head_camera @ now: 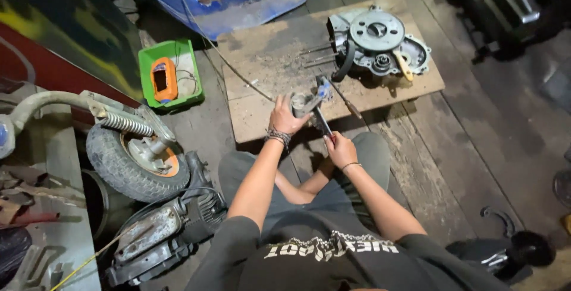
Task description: Using a wire brush and a metal pick to clean debris and grime from a metal engine component.
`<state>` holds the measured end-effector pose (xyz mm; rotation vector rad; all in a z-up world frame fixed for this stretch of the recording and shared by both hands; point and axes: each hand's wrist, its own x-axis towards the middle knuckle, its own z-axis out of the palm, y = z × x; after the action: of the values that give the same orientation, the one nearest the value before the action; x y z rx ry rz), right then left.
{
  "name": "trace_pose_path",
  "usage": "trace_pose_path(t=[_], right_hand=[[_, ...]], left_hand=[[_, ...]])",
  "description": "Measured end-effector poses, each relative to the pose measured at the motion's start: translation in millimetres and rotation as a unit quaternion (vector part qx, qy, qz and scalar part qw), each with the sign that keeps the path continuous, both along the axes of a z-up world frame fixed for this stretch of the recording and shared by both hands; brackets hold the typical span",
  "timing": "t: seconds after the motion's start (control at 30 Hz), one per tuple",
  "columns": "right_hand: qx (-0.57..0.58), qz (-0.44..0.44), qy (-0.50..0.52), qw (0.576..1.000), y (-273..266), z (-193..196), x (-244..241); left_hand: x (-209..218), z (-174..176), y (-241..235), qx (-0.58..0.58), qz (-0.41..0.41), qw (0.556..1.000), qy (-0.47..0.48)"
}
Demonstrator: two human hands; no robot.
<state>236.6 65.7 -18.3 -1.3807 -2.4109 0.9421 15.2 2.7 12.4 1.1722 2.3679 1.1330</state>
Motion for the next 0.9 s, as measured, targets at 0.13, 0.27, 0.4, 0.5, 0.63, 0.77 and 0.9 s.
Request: trace_pose_path(t=[0.13,0.27,0.4,0.5,0.63,0.77,0.9], right_hand=[[0.015,0.006,-0.005,1.0,17,13,-44],[0.041,0.029,-0.023,0.998,22,17,-63],[0.04,0.038,-0.03,0.998,6,20,-29],[0.036,0.031,-0.031,0.998,9,25,-16],[0.052,0.04,-0.025,0.998,24,27,-52],[0.074,0.054,-0.006,0.996,19,30,-61],[0.053,0.053,0.017,0.997,0,17,-18]], left_hand=[[2,0,-3,0.004,0.025,1.0,-0.011],[-5,-3,-5,0.018,0.043,0.998,-0.036],[-6,-5,-6,0.02,0.032,0.999,-0.037],[-1,-1,-3,0.02,0.018,0.999,-0.028],[2,-11,0,0.015,0.027,1.0,-0.007],[-8,-4,-4,0.013,0.053,0.998,-0.037],[4,-2,-12,0.028,0.035,0.999,-0.021]])
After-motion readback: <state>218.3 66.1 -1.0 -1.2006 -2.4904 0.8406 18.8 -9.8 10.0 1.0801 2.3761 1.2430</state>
